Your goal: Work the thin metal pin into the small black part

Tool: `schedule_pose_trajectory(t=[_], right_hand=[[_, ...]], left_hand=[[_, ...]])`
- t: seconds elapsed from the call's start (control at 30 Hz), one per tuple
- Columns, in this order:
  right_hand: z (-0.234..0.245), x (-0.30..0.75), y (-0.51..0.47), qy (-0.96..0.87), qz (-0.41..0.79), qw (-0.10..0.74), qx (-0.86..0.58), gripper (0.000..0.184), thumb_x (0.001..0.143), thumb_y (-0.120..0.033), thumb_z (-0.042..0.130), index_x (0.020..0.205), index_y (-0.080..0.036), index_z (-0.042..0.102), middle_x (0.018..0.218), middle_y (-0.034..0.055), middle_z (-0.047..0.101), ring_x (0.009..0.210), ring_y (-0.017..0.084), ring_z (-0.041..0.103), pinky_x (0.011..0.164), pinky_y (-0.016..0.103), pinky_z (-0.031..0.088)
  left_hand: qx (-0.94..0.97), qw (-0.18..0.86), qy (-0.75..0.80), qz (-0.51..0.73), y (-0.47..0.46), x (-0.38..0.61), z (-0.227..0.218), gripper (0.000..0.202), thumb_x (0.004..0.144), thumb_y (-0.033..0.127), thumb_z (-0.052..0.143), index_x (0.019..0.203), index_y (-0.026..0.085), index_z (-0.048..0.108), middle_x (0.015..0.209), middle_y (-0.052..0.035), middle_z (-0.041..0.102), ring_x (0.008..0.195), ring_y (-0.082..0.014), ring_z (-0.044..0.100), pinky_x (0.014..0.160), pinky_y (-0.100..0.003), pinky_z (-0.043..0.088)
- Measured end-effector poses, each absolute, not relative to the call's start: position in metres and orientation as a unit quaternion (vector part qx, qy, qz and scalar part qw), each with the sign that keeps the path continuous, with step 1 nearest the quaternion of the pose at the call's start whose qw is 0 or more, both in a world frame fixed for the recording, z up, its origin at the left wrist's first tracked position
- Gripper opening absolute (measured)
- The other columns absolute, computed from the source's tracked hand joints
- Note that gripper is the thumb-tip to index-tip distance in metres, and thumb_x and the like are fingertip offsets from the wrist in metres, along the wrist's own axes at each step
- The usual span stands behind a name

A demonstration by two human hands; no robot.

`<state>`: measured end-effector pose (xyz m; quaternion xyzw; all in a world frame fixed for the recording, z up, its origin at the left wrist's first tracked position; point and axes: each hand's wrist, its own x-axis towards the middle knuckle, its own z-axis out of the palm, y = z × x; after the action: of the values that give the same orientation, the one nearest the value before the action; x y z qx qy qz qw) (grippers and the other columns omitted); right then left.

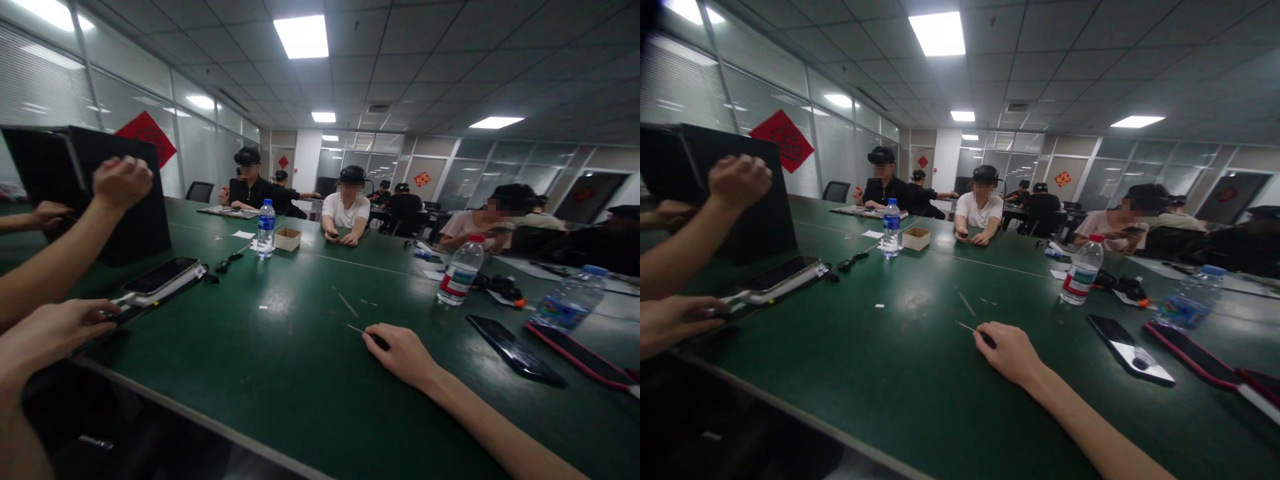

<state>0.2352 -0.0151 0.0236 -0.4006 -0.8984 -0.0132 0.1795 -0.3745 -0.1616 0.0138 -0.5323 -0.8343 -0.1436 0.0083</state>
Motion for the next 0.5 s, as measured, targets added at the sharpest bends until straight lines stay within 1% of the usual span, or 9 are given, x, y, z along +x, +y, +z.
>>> schedule_pose_trajectory(t=[0.07, 0.13, 0.2, 0.27, 0.43, 0.5], right_hand=[[0.024, 0.235, -0.015, -0.898, -0.012, 0.180, -0.401, 0.034, 0.092, -0.040, 0.044, 0.096, -0.019, 0.070, 0.085, 0.0057, 0.070, 0.072, 0.017, 0.063, 0.069, 0.029, 0.050], [0.025, 0.235, -0.016, -0.899, -0.007, 0.179, -0.400, 0.034, 0.093, -0.039, 0.043, 0.096, -0.019, 0.070, 0.084, 0.0056, 0.070, 0.072, 0.017, 0.064, 0.068, 0.028, 0.050], [0.025, 0.235, -0.016, -0.900, -0.003, 0.177, -0.399, 0.034, 0.093, -0.039, 0.042, 0.096, -0.019, 0.070, 0.084, 0.0054, 0.070, 0.072, 0.017, 0.064, 0.067, 0.028, 0.050], [0.025, 0.236, -0.015, -0.899, -0.004, 0.179, -0.399, 0.034, 0.093, -0.040, 0.042, 0.096, -0.019, 0.070, 0.084, 0.0052, 0.070, 0.072, 0.017, 0.064, 0.067, 0.028, 0.049], [0.024, 0.236, -0.014, -0.899, -0.002, 0.178, -0.400, 0.035, 0.093, -0.041, 0.042, 0.096, -0.019, 0.069, 0.083, 0.0052, 0.069, 0.071, 0.016, 0.063, 0.067, 0.028, 0.050], [0.023, 0.237, -0.014, -0.900, -0.001, 0.179, -0.399, 0.035, 0.093, -0.041, 0.042, 0.096, -0.019, 0.069, 0.084, 0.0053, 0.069, 0.072, 0.016, 0.063, 0.067, 0.028, 0.050]], left_hand=[[-0.544, -0.036, -0.829, -0.128, -0.161, -0.370, 0.015, 0.046, 0.076, 0.057, 0.038, 0.100, 0.032, 0.068, 0.085, 0.0128, 0.070, 0.079, -0.0134, 0.062, 0.067, -0.017, 0.033], [-0.539, -0.065, -0.831, -0.119, -0.161, -0.365, 0.017, 0.047, 0.074, 0.058, 0.038, 0.098, 0.032, 0.068, 0.085, 0.0120, 0.071, 0.082, -0.0148, 0.062, 0.070, -0.019, 0.034], [-0.531, -0.085, -0.836, -0.112, -0.160, -0.362, 0.019, 0.046, 0.072, 0.060, 0.041, 0.097, 0.032, 0.068, 0.085, 0.0108, 0.071, 0.083, -0.0159, 0.062, 0.070, -0.019, 0.034], [-0.518, -0.099, -0.844, -0.098, -0.160, -0.359, 0.021, 0.044, 0.069, 0.058, 0.045, 0.097, 0.032, 0.068, 0.084, 0.0095, 0.071, 0.083, -0.0167, 0.061, 0.070, -0.020, 0.035], [-0.506, -0.098, -0.853, -0.081, -0.161, -0.350, 0.029, 0.035, 0.070, 0.047, 0.052, 0.098, 0.032, 0.067, 0.084, 0.0076, 0.071, 0.082, -0.0171, 0.062, 0.069, -0.020, 0.035], [-0.501, -0.058, -0.859, -0.087, -0.161, -0.345, 0.031, 0.031, 0.069, 0.045, 0.057, 0.095, 0.033, 0.068, 0.083, 0.0084, 0.071, 0.080, -0.0157, 0.063, 0.069, -0.019, 0.035]])
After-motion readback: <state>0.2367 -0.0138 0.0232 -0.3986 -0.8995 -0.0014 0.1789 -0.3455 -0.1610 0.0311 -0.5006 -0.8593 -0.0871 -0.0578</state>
